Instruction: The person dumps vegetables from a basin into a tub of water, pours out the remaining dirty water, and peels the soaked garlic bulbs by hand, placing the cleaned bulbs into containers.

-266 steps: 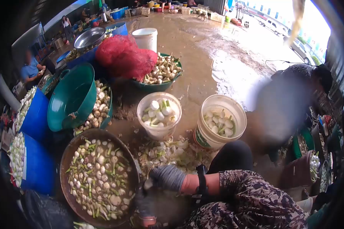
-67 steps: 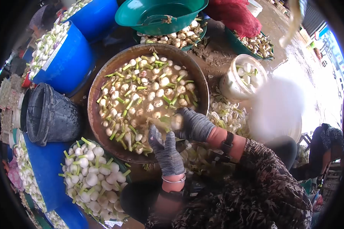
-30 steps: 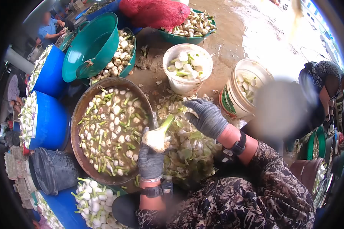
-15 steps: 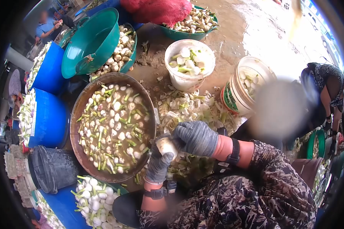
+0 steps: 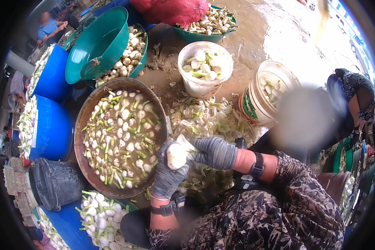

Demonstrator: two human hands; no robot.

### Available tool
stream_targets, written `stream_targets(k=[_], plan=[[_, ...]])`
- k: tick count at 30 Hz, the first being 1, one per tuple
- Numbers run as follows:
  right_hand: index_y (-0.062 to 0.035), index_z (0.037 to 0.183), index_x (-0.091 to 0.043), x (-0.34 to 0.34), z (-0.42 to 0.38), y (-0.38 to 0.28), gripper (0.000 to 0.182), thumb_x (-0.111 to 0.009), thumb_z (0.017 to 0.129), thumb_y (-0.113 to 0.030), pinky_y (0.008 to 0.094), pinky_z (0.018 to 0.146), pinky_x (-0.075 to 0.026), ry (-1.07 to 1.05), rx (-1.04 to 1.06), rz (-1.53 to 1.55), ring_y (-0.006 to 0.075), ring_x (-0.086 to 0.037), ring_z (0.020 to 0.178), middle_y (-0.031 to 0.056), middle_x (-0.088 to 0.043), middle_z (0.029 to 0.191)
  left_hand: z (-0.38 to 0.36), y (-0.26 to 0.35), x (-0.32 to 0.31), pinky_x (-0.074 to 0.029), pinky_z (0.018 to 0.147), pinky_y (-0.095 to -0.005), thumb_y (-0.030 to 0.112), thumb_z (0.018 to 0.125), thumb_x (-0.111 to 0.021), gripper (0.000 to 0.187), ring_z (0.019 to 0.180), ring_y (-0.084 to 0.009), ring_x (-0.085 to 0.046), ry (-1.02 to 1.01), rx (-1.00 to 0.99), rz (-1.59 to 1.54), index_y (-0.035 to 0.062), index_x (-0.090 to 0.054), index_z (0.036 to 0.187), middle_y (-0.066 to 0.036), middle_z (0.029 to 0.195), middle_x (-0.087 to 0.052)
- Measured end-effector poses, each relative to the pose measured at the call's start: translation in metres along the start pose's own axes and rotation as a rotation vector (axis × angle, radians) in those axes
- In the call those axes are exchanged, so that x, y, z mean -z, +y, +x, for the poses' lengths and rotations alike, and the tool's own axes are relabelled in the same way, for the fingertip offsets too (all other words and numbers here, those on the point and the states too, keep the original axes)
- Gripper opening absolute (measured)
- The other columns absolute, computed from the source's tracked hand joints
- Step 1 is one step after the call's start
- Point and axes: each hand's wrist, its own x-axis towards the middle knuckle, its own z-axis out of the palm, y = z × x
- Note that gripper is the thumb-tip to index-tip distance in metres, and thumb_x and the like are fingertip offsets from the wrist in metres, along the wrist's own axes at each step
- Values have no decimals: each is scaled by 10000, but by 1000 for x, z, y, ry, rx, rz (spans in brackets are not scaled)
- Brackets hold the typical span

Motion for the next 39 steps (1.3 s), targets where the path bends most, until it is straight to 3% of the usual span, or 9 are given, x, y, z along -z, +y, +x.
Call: stream_targets(k=[9,11,20,23,26,29,35,37,39], plan=[[1,1104,-632,16,11,12,425,-565,967,-396,332,744,-494,-446,-275,426,149,-564,741,149,-687,875,-12,1,1,-422,1025,-396,333,918,-581,479,1117,-273,-563,-70,-74,16,40,-487,1285,-120,1216,-567],[8,1095,-631,1,8,17,444,-533,980,-409,330,721,-495,-301,-104,564,161,-565,718,135,-681,851,-21,7,-16,-411,1048,-420,351,916,-576,507,1153,-276,-558,235,247,-1212,46,-491,1312,-124,1253,-572],[-80,1197,-588,-8,-3,3,443,-566,919,-425,451,773,-504,-644,-25,-259,390,-643,856,174,-686,936,7,20,2,-423,1025,-556,424,898,-559,473,1024,-314,-617,478,321,-1793,44,-577,1179,-148,1113,-637],[-57,1228,-585,2,-7,5,515,-576,908,-461,447,853,-497,-761,-261,-393,375,-631,989,212,-651,1088,1,0,15,-490,957,-499,332,886,-639,523,1007,-301,-618,539,268,-1354,59,-489,1306,-141,1160,-603],[-37,1264,-551,16,-3,-8,547,-598,910,-451,419,877,-502,-117,-167,-455,345,-636,1009,217,-643,1115,-5,-11,6,-536,838,-373,236,852,-706,683,1003,-254,-593,477,245,-689,75,-354,1414,-123,1198,-526],[0,1259,-545,21,10,-16,589,-639,888,-448,407,920,-491,142,-158,482,358,-617,1065,223,-641,1128,-3,-14,-14,-480,930,-342,224,837,-714,715,1114,-232,-525,381,71,168,57,-330,1416,-125,1235,-492],[-24,1258,-568,-28,11,18,425,-599,953,-318,374,953,-471,-120,-25,526,291,-620,1076,193,-641,1162,-21,-4,-10,-463,973,-352,188,874,-686,625,1233,-235,-481,342,255,-1105,6,-393,1394,-128,1388,-466],[-28,1202,-586,-28,12,9,378,-598,949,-308,399,915,-484,-55,92,401,366,-611,1021,204,-641,1110,-21,-20,-4,-464,974,-355,269,946,-598,547,1222,-230,-503,136,130,153,-11,-410,1377,-131,1381,-486],[-27,1143,-592,-21,14,5,335,-617,929,-283,430,846,-487,-22,17,-19,385,-602,935,191,-630,977,-18,-9,-2,-460,985,-367,397,966,-548,608,1181,-234,-536,17,184,297,-21,-395,1380,-139,1356,-505]])
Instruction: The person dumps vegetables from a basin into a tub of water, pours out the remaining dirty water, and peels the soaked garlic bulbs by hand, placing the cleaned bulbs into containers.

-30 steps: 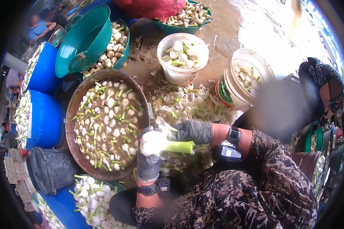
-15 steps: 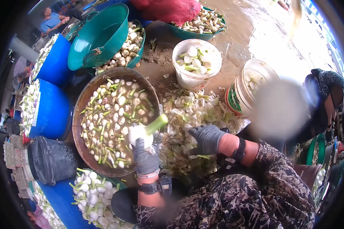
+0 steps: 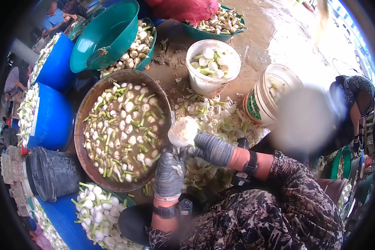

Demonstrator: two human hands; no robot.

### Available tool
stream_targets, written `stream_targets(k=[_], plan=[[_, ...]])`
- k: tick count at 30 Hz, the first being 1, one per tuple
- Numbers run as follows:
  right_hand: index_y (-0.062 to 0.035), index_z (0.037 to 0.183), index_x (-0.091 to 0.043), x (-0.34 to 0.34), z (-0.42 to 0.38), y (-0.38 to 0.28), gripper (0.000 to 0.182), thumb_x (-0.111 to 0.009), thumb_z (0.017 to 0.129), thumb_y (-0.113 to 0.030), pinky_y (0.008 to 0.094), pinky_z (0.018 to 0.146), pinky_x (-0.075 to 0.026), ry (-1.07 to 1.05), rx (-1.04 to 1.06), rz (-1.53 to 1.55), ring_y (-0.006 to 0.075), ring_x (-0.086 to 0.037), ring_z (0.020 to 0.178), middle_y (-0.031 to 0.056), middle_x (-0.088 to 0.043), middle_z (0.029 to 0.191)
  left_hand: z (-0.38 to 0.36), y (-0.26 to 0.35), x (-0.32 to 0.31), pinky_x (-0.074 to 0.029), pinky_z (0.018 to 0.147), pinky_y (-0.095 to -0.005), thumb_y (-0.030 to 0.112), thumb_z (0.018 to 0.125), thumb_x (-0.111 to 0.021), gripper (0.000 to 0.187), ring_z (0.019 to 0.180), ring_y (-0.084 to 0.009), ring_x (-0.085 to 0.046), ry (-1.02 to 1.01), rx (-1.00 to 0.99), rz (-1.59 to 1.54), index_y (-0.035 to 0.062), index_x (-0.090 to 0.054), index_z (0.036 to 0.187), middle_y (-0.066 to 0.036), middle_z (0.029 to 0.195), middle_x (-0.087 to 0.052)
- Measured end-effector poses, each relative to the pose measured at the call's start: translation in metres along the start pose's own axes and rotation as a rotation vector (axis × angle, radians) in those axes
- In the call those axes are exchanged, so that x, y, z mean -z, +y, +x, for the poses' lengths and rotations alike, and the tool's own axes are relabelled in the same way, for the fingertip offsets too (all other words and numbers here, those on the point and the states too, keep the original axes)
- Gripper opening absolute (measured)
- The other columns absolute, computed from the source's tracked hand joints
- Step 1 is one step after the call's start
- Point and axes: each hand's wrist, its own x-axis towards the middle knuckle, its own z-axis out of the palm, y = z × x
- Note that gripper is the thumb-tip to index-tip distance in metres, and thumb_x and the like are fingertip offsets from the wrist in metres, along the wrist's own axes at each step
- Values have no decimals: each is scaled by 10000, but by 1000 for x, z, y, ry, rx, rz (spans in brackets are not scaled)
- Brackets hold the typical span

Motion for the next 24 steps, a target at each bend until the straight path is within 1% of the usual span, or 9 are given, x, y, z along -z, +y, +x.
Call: stream_targets(k=[2,4,6,10,11,14,18,20,24], plan=[[-39,1098,-596,0,2,9,314,-640,884,-265,462,780,-479,77,35,-75,391,-582,877,173,-587,886,0,22,5,-468,989,-380,426,955,-558,639,1143,-241,-553,46,292,-1557,-15,-386,1385,-148,1329,-517],[-54,1106,-605,7,7,9,335,-652,841,-253,467,758,-483,163,219,-170,372,-590,882,163,-579,893,1,17,7,-504,953,-408,453,947,-559,663,1130,-251,-555,5,352,-1444,3,-376,1398,-148,1309,-517],[-59,1098,-610,6,12,13,340,-652,816,-243,454,783,-493,104,165,-244,363,-595,927,159,-603,972,-1,17,7,-523,931,-450,444,943,-567,652,1124,-262,-555,-103,346,-1231,22,-378,1404,-143,1295,-518],[-66,1137,-602,8,13,8,345,-633,815,-185,435,859,-498,78,125,-293,353,-594,1002,156,-621,1106,2,13,-3,-519,949,-456,228,936,-621,556,1184,-278,-535,-28,290,-1209,48,-389,1408,-133,1305,-512],[-71,1159,-597,7,11,8,359,-631,814,-166,438,852,-502,160,114,-343,351,-599,996,153,-624,1099,-1,17,-6,-499,975,-459,134,916,-629,516,1218,-284,-518,-25,288,-1308,51,-424,1383,-128,1321,-507],[-82,1212,-582,14,7,3,402,-634,816,-126,442,818,-515,290,48,-426,356,-616,971,161,-627,1087,-1,22,-9,-470,1010,-444,109,910,-618,472,1215,-274,-522,66,265,-1333,54,-460,1352,-123,1329,-509],[-92,1145,-619,32,1,-10,327,-654,823,-143,441,726,-524,391,-30,-190,376,-632,846,182,-634,963,2,24,-7,-447,1028,-403,89,911,-603,442,1195,-247,-531,148,284,-1270,43,-476,1332,-115,1312,-525],[-99,1087,-647,42,-3,-32,266,-658,825,-146,433,705,-527,363,98,-55,365,-634,819,159,-641,922,4,25,-6,-448,1002,-340,87,923,-587,419,1156,-203,-545,151,317,-975,30,-484,1325,-95,1268,-557],[-90,950,-642,35,-7,-37,168,-636,833,-212,432,654,-518,261,123,-300,330,-625,746,119,-615,855,13,25,-13,-460,949,-293,81,932,-586,355,1054,-160,-581,124,272,-643,7,-526,1275,-81,1187,-599]])
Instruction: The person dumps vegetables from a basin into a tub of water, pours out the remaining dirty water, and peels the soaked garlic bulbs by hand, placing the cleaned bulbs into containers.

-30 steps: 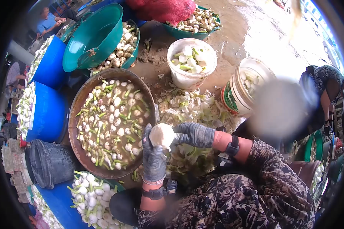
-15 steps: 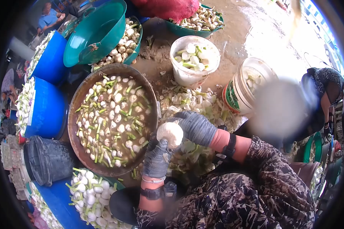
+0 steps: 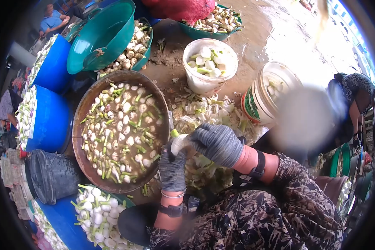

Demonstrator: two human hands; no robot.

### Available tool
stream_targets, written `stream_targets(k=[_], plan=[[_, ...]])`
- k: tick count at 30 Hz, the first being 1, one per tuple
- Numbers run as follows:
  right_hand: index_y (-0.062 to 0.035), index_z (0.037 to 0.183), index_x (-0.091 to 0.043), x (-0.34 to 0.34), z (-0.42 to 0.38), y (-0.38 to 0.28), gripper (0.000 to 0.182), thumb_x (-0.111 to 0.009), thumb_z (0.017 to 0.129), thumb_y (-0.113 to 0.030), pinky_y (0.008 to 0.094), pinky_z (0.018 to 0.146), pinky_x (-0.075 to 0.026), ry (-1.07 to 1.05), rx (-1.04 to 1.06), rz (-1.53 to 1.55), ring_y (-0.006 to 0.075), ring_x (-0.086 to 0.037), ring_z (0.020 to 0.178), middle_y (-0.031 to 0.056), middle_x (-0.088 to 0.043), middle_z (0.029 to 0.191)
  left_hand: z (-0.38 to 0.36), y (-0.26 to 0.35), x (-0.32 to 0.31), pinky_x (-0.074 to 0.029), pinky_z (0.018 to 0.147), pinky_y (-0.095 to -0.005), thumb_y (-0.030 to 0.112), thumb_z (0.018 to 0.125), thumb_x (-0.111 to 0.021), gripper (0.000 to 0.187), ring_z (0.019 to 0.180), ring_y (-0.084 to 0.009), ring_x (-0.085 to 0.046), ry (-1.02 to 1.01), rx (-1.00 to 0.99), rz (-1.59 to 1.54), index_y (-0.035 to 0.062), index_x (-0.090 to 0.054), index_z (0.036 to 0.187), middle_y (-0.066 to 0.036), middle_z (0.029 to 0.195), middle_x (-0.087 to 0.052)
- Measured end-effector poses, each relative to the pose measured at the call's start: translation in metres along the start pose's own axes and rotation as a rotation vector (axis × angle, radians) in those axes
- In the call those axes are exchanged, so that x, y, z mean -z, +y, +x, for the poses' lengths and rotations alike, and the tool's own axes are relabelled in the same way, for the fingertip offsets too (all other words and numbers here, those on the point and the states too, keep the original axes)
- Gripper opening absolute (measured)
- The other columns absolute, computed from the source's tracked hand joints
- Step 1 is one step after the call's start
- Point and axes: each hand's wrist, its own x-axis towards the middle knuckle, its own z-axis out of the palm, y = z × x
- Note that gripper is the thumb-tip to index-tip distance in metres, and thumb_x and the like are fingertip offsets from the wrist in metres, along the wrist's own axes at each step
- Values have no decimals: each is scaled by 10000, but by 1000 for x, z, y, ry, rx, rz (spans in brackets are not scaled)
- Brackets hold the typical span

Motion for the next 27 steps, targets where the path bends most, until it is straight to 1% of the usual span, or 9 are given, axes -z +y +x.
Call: stream_targets(k=[8,10,13,16,18,20,22,24,27], plan=[[-74,891,-583,-15,-1,12,149,-633,783,-164,473,628,-496,2,-119,23,367,-618,719,152,-598,766,-2,-8,-5,-484,903,-346,78,814,-660,371,984,-188,-611,137,-163,266,13,-593,1173,-106,1078,-634],[-50,881,-593,-12,2,16,128,-629,790,-133,460,641,-495,13,-200,91,390,-606,707,174,-615,735,-2,3,-2,-450,981,-337,125,867,-652,437,1083,-184,-570,0,-102,17,-8,-535,1267,-87,1182,-601],[1,842,-616,-29,5,44,176,-622,858,-174,399,651,-499,129,-543,722,293,-611,625,169,-640,706,-5,0,4,-434,1013,-359,221,858,-694,548,1119,-207,-565,-70,-109,-199,0,-498,1319,-93,1234,-579],[-9,852,-626,-23,8,83,187,-611,867,-195,415,648,-508,148,-698,499,298,-630,640,169,-648,719,-4,-9,12,-436,1031,-403,272,860,-706,627,1167,-245,-548,-157,-89,-572,14,-449,1371,-112,1300,-537],[-20,890,-645,-12,11,100,191,-611,859,-205,451,677,-519,175,-518,-126,366,-644,684,172,-666,744,1,-9,16,-439,1036,-465,219,866,-688,617,1199,-267,-532,-132,15,-843,24,-429,1391,-126,1323,-524],[-43,938,-663,0,12,95,200,-626,851,-219,470,749,-516,86,-596,-116,389,-644,812,173,-683,857,3,-1,19,-422,1042,-532,223,884,-658,610,1233,-282,-505,-165,32,-905,32,-409,1407,-140,1330,-519],[-70,1001,-670,12,14,71,206,-646,845,-201,452,822,-504,278,-243,-235,358,-634,910,164,-674,950,0,7,17,-403,1041,-576,280,892,-645,633,1256,-292,-482,-176,104,-1110,33,-391,1416,-149,1330,-511],[-79,1027,-660,25,18,42,235,-674,802,-144,423,864,-493,278,107,-18,334,-614,953,138,-655,985,1,-4,17,-383,1072,-550,329,903,-623,656,1272,-297,-464,-187,87,-1030,31,-367,1429,-154,1332,-497],[-84,1033,-658,16,13,17,257,-670,786,-153,430,825,-495,205,253,72,319,-609,923,121,-642,933,-4,11,2,-462,988,-397,465,770,-745,809,1140,-255,-535,-195,95,-774,23,-425,1367,-133,1260,-513]])
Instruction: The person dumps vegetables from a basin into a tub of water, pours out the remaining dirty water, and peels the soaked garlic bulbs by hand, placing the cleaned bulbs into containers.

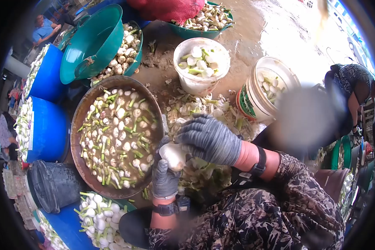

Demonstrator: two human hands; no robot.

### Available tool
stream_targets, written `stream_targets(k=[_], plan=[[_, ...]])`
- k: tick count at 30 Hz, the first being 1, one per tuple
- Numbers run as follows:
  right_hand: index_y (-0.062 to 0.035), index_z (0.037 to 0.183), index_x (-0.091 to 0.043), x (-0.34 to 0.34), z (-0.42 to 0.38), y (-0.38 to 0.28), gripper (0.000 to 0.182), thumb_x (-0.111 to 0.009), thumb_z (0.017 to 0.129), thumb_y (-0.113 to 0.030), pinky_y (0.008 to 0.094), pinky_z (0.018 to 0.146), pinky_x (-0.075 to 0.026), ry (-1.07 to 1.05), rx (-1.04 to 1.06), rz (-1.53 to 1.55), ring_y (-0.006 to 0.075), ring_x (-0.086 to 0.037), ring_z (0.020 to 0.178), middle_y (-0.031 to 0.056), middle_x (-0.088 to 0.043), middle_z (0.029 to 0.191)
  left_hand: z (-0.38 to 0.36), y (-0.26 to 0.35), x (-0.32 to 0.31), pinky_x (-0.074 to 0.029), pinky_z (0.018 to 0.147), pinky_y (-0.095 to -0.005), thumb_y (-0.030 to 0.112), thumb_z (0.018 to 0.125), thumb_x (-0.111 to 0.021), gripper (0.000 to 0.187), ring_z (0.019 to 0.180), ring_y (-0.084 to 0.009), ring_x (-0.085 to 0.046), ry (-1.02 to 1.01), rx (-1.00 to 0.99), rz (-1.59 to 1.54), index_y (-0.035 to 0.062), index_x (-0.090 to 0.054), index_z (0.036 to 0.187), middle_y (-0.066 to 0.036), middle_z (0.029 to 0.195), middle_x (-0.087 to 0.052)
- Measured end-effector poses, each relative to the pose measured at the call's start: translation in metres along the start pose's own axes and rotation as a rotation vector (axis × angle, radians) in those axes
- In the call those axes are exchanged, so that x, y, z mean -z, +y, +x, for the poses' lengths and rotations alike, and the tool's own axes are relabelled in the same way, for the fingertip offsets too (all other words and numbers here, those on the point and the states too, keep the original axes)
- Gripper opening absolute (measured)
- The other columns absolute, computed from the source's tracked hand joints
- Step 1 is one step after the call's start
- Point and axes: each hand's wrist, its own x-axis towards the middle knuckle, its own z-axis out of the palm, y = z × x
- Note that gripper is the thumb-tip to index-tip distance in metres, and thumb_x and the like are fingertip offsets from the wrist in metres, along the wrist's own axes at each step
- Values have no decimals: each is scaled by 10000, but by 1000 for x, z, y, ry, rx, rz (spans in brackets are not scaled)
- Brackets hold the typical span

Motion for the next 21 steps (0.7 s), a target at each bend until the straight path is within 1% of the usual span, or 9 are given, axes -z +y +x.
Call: stream_targets(k=[3,5,7,9,11,14,17,19,21], plan=[[-87,1001,-649,-6,-6,-7,246,-663,775,-182,440,765,-493,-135,40,34,321,-607,850,118,-619,869,0,-4,8,-437,988,-361,515,760,-741,893,1158,-223,-515,-37,-42,294,29,-386,1420,-93,1261,-514],[-83,940,-630,-8,-12,-5,207,-653,777,-208,440,715,-485,-275,-112,47,329,-602,785,117,-599,829,2,-6,17,-441,961,-350,534,741,-749,907,1140,-204,-520,-30,-40,386,26,-404,1409,-87,1263,-516],[-77,894,-609,-10,-14,-7,168,-641,787,-201,438,675,-491,-255,-107,39,350,-608,754,130,-605,824,5,-7,20,-444,966,-353,527,720,-779,888,1096,-197,-518,-90,-51,572,25,-434,1366,-93,1214,-525],[-73,900,-614,-10,-16,-9,162,-636,812,-207,452,638,-496,-302,-257,75,367,-612,729,139,-611,791,2,-4,19,-445,962,-358,521,710,-786,897,1097,-200,-520,-112,42,551,24,-434,1368,-100,1222,-532],[-61,903,-614,-21,-24,-1,169,-636,833,-214,461,623,-497,-278,-318,125,391,-615,715,161,-622,766,3,-4,16,-449,957,-365,479,724,-783,857,1097,-212,-525,-183,-81,682,25,-438,1364,-114,1225,-531],[-34,866,-586,-32,-30,7,174,-636,841,-198,455,635,-493,-251,-559,305,407,-618,733,189,-627,761,4,-3,20,-452,959,-368,352,727,-804,882,1113,-224,-524,-301,-111,847,37,-356,1419,-133,1250,-511],[-37,874,-576,-32,-31,5,181,-644,832,-200,462,646,-496,-206,-548,227,408,-618,739,188,-626,769,5,1,11,-441,980,-354,247,742,-794,879,1128,-229,-520,-367,-227,1049,43,-301,1440,-139,1274,-501],[-44,898,-571,-33,-32,3,185,-645,825,-198,467,651,-497,-203,-501,160,409,-619,745,189,-625,783,5,0,3,-423,1005,-348,187,767,-754,800,1137,-226,-514,-248,66,676,41,-320,1423,-138,1276,-496],[-51,919,-571,-31,-30,1,192,-644,820,-199,476,651,-496,-245,-394,41,410,-620,746,190,-623,791,6,-1,10,-409,1030,-363,140,784,-716,752,1168,-242,-508,-206,87,838,31,-325,1417,-153,1299,-486]])
